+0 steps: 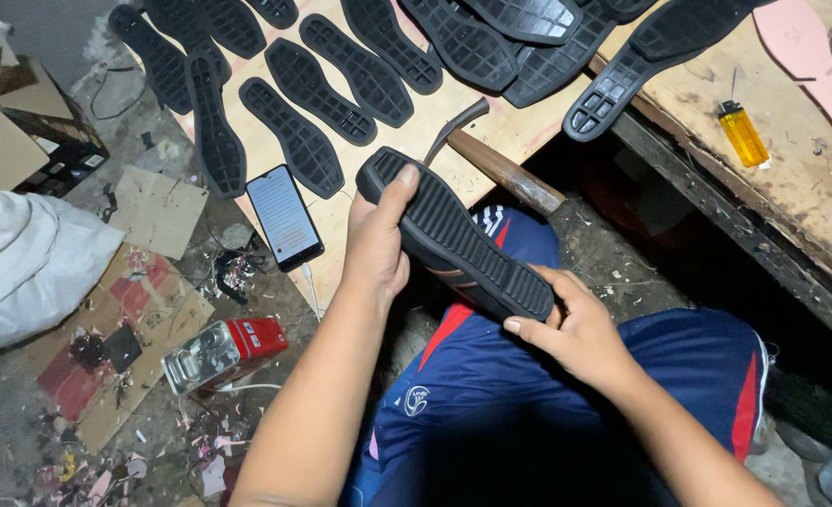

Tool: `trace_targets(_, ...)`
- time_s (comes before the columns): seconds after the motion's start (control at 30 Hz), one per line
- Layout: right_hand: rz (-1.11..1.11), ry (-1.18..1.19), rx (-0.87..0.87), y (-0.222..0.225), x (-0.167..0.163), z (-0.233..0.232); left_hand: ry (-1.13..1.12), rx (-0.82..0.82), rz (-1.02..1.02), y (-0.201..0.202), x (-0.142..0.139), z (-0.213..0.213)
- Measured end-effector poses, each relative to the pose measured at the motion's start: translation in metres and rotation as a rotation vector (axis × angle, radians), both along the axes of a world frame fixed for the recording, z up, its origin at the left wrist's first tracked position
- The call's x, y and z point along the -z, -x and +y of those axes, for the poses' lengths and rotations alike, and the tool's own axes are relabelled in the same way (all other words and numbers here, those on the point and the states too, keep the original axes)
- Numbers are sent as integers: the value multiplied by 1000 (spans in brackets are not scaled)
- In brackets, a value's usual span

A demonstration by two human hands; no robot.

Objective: The person sits on the floor of a shoe workshop and trims the edge of a rubber sandal sole, using a small stick-like tool to shave excess material along the sole edge. They rotate the sandal repeatedly to reach different sections and place the finished sandal on the workbench.

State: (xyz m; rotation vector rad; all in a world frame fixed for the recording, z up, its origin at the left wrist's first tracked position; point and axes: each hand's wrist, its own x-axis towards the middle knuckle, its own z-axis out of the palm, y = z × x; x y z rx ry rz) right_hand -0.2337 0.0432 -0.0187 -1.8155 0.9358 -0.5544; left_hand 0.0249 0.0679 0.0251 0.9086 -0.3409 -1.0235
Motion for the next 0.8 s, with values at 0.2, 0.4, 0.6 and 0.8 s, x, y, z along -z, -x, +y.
trace_targets(0.2,39,-94,3,3,0,-7,-5,-10,-26,7,-2,-2)
trace_targets(0.4,-9,-19,-52,6,-8,-13,-1,-19,8,10,2,-5)
trace_targets(0.6,126,-44,-10,3,-17,-10,51,-19,-11,22,5,1)
trace_targets(0.8,68,217,0,0,-13,-4,47,-42,-353,76,10,23)
